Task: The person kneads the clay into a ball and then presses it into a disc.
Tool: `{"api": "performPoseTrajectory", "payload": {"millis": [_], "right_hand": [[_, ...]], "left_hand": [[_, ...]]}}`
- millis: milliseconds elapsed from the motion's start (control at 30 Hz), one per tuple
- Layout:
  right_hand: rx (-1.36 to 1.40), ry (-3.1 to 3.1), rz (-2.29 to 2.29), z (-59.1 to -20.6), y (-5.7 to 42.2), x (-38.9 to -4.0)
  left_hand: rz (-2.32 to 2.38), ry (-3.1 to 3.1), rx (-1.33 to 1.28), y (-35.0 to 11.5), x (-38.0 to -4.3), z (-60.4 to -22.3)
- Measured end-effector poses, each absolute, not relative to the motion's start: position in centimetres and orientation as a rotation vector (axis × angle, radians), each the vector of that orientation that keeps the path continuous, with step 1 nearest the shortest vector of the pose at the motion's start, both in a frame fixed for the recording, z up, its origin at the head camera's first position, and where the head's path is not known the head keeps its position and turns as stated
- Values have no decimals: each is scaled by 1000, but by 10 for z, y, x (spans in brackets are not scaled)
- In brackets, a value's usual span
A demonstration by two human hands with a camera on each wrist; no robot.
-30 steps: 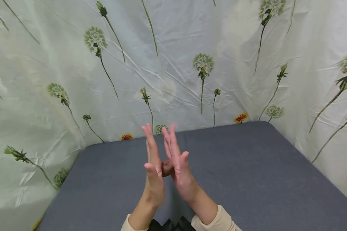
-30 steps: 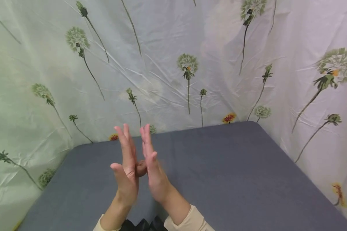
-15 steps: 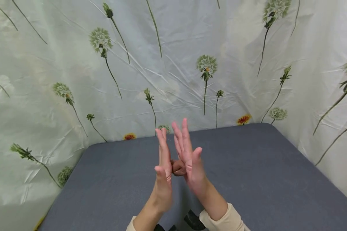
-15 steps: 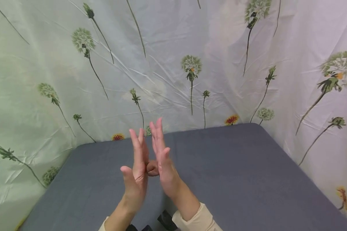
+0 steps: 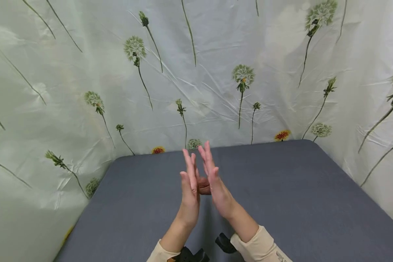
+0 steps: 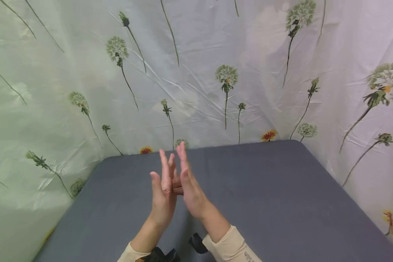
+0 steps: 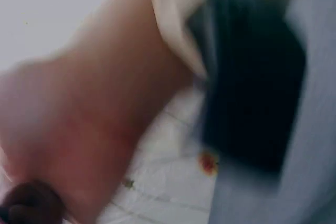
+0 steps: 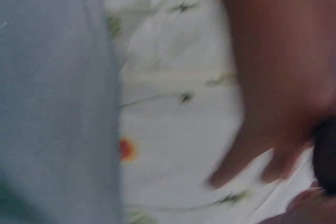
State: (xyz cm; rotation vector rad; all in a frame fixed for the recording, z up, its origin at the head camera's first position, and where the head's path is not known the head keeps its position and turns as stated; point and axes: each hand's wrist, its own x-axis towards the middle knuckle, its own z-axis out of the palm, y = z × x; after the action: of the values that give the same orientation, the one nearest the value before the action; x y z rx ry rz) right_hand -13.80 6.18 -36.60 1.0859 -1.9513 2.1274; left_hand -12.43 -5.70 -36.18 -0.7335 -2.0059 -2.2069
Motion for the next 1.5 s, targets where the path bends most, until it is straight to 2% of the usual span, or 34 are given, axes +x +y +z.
{"api": "performPoseTrajectory", "payload": {"millis": [100,233,433,700,967,1167,1333,1500], "right_hand": [[995,-1986,2170,-383,73,-152],[988,-1974,2229,-395,73,-145],[1042,-1895,2161,-387,71,-135],[882,-1952,2167,-387,87,-171],[954,-2001,2173,-393,76,-159],[921,-2019,2092,-376,79,-173],[824,-2083,2173,-391,84,-187],[919,-2108,2140,-400,77,-173]], "left_hand": [[-2181,-2071,-721,-47,-129,-366],[-2159,-2089,-638,-43,-147,-371],[-2178,-2102,-617,-42,-162,-381],[-2122,-2141,-785,-31,-159,-381],[-2145,-2124,-642,-38,-191,-383],[-2236,-2122,-651,-35,-181,-394],[-2251,-2108,-733,-33,-173,-386],[-2300,-2070,-514,-38,-190,-387]]}}
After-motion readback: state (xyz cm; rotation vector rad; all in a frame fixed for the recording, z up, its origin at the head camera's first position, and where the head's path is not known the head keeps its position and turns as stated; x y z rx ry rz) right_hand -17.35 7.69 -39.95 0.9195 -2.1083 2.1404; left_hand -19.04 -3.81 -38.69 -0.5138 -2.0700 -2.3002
